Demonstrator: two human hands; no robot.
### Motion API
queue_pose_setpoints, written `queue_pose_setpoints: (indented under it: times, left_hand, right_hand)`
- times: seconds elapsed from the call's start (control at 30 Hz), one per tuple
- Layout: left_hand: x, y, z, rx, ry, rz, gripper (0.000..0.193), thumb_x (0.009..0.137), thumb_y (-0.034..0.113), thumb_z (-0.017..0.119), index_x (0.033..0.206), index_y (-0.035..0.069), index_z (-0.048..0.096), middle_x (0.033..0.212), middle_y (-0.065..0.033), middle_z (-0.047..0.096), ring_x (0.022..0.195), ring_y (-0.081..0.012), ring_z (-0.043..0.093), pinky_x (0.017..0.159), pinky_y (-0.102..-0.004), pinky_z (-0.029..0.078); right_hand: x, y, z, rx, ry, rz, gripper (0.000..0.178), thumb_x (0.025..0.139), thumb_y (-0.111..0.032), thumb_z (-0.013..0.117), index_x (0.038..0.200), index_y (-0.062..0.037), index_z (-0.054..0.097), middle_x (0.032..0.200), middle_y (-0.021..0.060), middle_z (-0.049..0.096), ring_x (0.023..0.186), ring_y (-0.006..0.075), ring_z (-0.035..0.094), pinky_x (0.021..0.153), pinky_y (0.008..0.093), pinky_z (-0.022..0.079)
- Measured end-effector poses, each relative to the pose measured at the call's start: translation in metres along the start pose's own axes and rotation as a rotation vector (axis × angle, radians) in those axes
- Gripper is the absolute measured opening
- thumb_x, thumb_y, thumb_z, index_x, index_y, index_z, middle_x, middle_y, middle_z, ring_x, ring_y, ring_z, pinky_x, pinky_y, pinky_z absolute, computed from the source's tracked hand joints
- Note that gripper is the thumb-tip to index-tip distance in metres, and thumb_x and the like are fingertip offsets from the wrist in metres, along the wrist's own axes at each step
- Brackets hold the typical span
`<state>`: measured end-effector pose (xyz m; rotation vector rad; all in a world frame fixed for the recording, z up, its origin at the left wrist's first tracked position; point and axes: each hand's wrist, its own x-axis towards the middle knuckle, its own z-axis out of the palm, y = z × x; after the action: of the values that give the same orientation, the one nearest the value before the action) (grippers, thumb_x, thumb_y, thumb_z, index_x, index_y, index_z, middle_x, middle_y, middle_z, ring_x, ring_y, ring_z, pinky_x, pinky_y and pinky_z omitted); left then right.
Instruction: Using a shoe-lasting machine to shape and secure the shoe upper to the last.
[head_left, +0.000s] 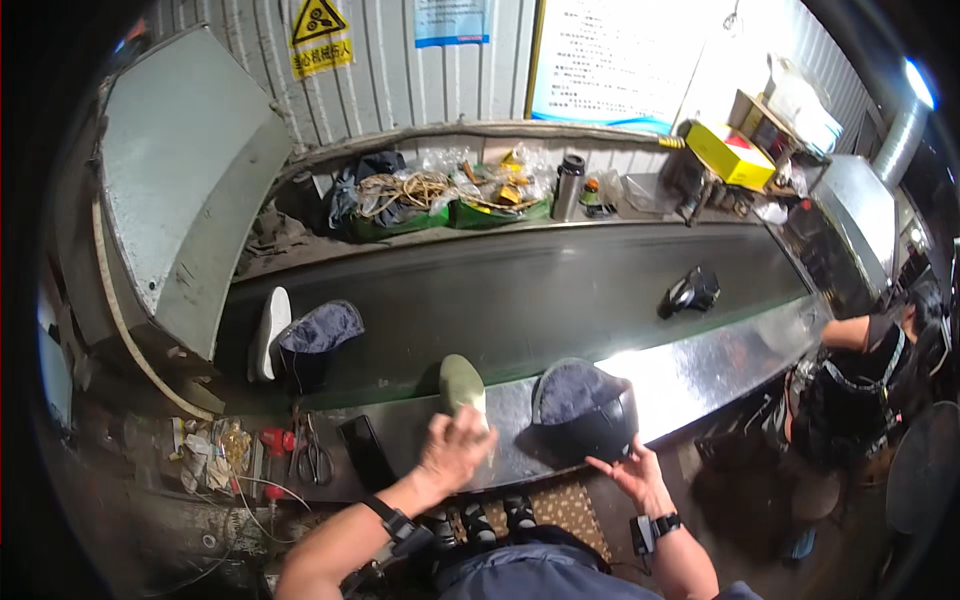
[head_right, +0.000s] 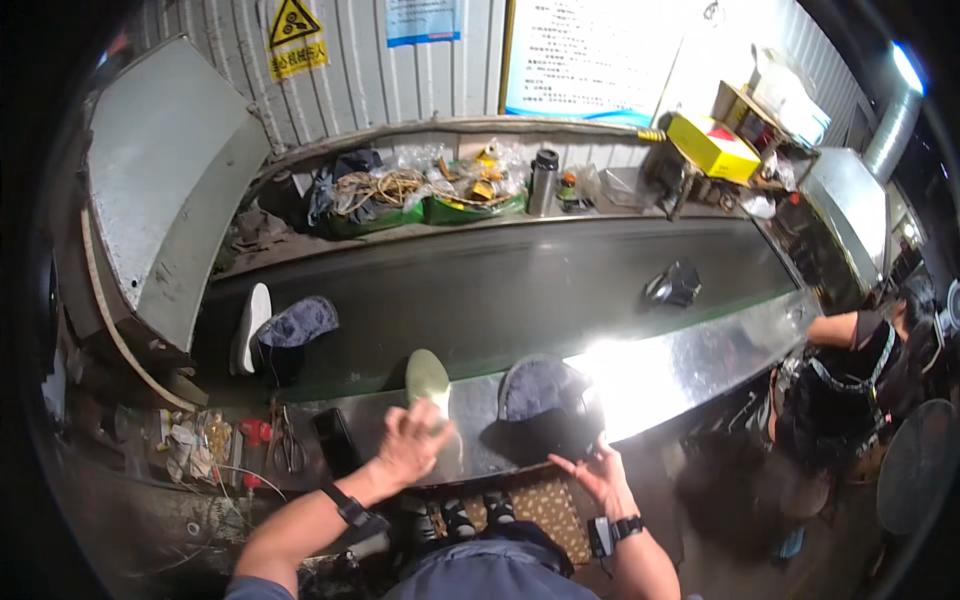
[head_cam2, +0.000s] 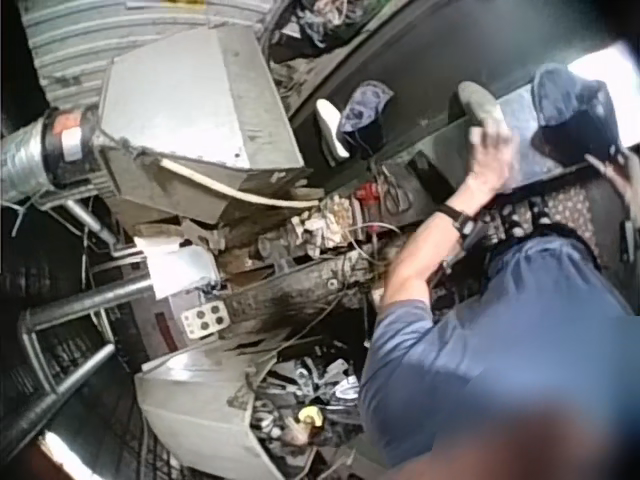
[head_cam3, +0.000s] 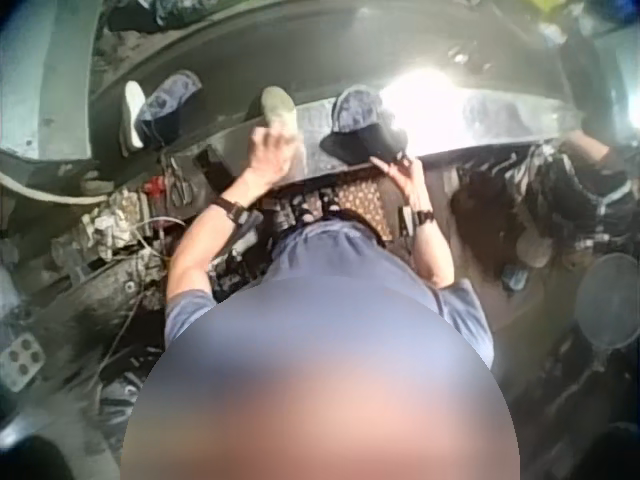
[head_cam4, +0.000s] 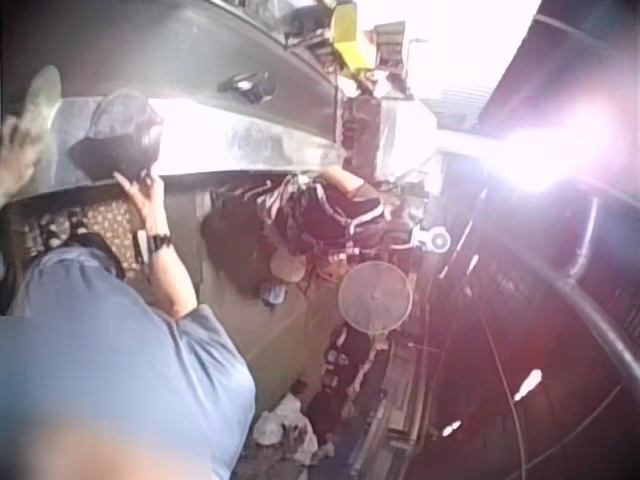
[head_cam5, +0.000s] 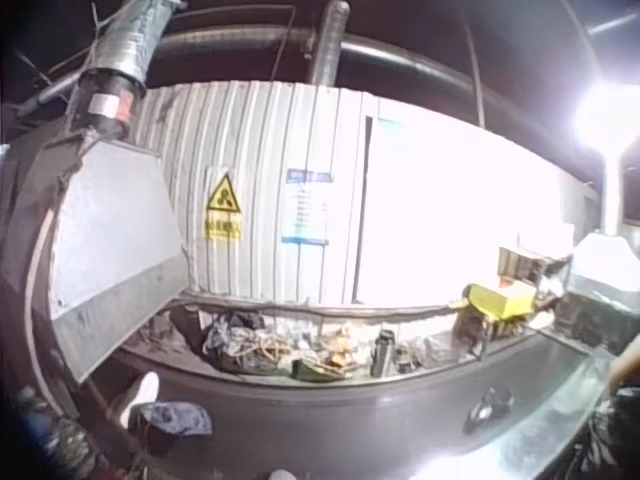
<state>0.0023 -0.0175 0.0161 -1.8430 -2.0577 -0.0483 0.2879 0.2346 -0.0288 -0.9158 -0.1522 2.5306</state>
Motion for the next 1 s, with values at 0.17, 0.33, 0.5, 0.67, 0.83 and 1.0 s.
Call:
queue_pose_setpoints:
  times: [0.17,0.33,0.5,0.67,0.83,1.0]
  left_hand:
    - [0.005,0.097,0.011,-0.16,0.285,0.047,0.038,0.083,0.025,0.061,0.121,0.03,0.061,0.13,-0.0016,0.05,0.128,-0.0177,0.041,0.105,-0.0437,0.026]
    - [0.004,0.095,-0.004,-0.684,0.035,0.111,0.02,0.08,0.04,0.075,0.087,0.021,0.074,0.121,-0.0049,0.062,0.119,-0.0234,0.051,0.105,-0.0452,0.033]
    - [0.056,0.023,0.014,-2.373,0.189,-1.537,0.038,0.094,0.042,0.065,0.087,0.004,0.068,0.081,-0.005,0.069,0.078,-0.0174,0.068,0.075,-0.0307,0.054]
    - [0.032,-0.036,0.072,-1.766,-0.204,-1.297,0.037,0.094,0.034,0.067,0.1,-0.002,0.071,0.092,-0.0095,0.072,0.086,-0.0189,0.065,0.076,-0.0369,0.052]
    - [0.041,-0.04,0.123,-0.843,0.063,-1.029,0.033,0.086,0.032,0.062,0.075,0.003,0.072,0.084,-0.0192,0.07,0.078,-0.0391,0.066,0.071,-0.0473,0.053]
    - [0.051,-0.017,0.128,-0.896,0.209,-1.209,0.034,0.094,0.036,0.061,0.089,0.002,0.068,0.09,-0.0197,0.069,0.093,-0.0401,0.065,0.081,-0.0495,0.05]
  right_hand:
    - [0.01,-0.008,-0.015,-0.114,0.012,-0.041,0.049,0.106,-0.04,0.041,0.139,-0.0035,0.046,0.144,0.0197,0.049,0.136,0.0385,0.044,0.112,0.0676,0.033]
    - [-0.033,-0.003,0.036,-0.369,0.043,-0.155,0.052,0.103,-0.043,0.047,0.137,-0.0031,0.05,0.135,0.0168,0.057,0.126,0.0317,0.054,0.103,0.0501,0.047]
    - [-0.079,0.022,0.039,-1.459,-0.073,-0.699,0.046,0.087,-0.01,0.069,0.13,0.0052,0.058,0.085,-0.0019,0.059,0.078,0.0064,0.056,0.069,0.0252,0.048]
    - [-0.073,0.11,0.038,-2.03,-0.73,-1.177,0.048,0.064,-0.011,0.085,0.11,-0.0074,0.07,0.1,0.0127,0.066,0.087,0.0332,0.065,0.103,0.0565,0.048]
    - [-0.023,0.146,-0.001,-1.636,-0.328,-0.77,0.035,0.077,-0.005,0.073,0.111,-0.0047,0.064,0.101,0.0092,0.061,0.092,0.0305,0.061,0.101,0.0521,0.047]
    - [-0.017,0.166,0.024,-1.396,-0.265,-1.144,0.085,0.076,-0.024,0.086,0.142,-0.0009,0.039,0.128,0.0189,0.05,0.127,0.0327,0.043,0.112,0.0467,0.034]
